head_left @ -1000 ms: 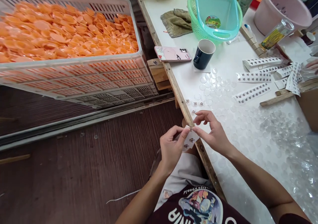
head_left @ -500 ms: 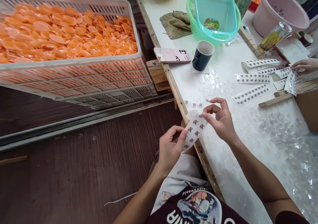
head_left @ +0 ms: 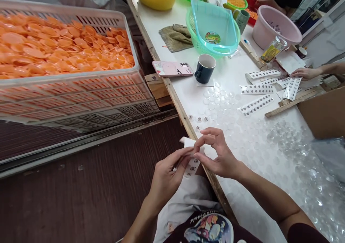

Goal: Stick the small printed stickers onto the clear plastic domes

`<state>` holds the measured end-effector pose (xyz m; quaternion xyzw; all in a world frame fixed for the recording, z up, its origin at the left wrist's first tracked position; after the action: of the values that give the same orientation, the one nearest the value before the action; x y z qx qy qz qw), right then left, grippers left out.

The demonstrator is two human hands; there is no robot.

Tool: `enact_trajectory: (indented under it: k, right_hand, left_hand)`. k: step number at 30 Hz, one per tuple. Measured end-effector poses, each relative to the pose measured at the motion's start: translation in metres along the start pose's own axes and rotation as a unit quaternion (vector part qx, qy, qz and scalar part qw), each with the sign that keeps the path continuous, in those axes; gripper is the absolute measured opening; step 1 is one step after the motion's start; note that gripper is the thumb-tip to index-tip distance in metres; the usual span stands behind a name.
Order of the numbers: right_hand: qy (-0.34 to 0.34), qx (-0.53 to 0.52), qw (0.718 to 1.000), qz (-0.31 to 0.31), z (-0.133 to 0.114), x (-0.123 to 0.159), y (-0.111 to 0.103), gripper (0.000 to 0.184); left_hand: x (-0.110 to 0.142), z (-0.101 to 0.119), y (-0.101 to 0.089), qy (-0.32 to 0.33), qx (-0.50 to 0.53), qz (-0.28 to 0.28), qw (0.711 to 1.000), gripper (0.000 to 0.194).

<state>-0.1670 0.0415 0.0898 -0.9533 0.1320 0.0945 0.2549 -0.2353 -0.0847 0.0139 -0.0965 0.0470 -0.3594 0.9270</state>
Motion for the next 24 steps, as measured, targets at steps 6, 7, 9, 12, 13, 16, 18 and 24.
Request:
enact_trajectory:
  k: [6, 7, 9, 12, 13, 16, 18, 24]
  right_hand:
    - [0.114, -0.078, 0.981, 0.138, 0.042, -0.008, -0.047, 0.046]
    - [0.144, -0.083, 0.976, 0.143, 0.056, -0.01, -0.052, 0.048]
    - [0.195, -0.08, 0.968, 0.135, 0.081, -0.014, -0.057, 0.049]
    - [0.237, -0.073, 0.963, 0.104, 0.109, -0.018, -0.051, 0.051]
    - [0.246, -0.069, 0.962, 0.093, 0.115, -0.019, -0.047, 0.052]
    - [0.257, -0.029, 0.963, 0.074, 0.128, -0.021, -0.038, 0.05]
    - [0.251, 0.014, 0.966, 0.066, 0.133, -0.023, -0.034, 0.047]
    - [0.191, 0.227, 0.955, -0.01, 0.132, -0.031, -0.014, 0.046]
  left_hand:
    - [0.004, -0.024, -0.014, -0.1, 0.029, 0.073, 0.992, 0.04]
    - [0.005, -0.027, -0.014, -0.111, 0.041, 0.072, 0.99, 0.046]
    - [0.005, -0.031, -0.011, -0.129, 0.06, 0.061, 0.988, 0.05]
    - [0.003, -0.035, -0.009, -0.146, 0.078, 0.058, 0.984, 0.048]
    - [0.002, -0.037, -0.009, -0.149, 0.082, 0.06, 0.984, 0.047]
    - [0.0, -0.039, -0.009, -0.153, 0.089, 0.064, 0.982, 0.044]
    - [-0.001, -0.04, -0.008, -0.154, 0.095, 0.062, 0.982, 0.043]
    - [-0.002, -0.043, -0.005, -0.16, 0.103, 0.058, 0.98, 0.044]
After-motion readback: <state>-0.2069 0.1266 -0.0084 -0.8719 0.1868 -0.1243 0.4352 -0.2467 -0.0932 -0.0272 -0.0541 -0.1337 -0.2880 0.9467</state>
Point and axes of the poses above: each hand's wrist, its own x-axis away from the middle knuckle, its own y-axis out of the palm, z = x × y, the point moved 8 cm from there along -x, towards the middle knuckle, and after that the axes turned 3 degrees about -x, right-handed, at the moved point
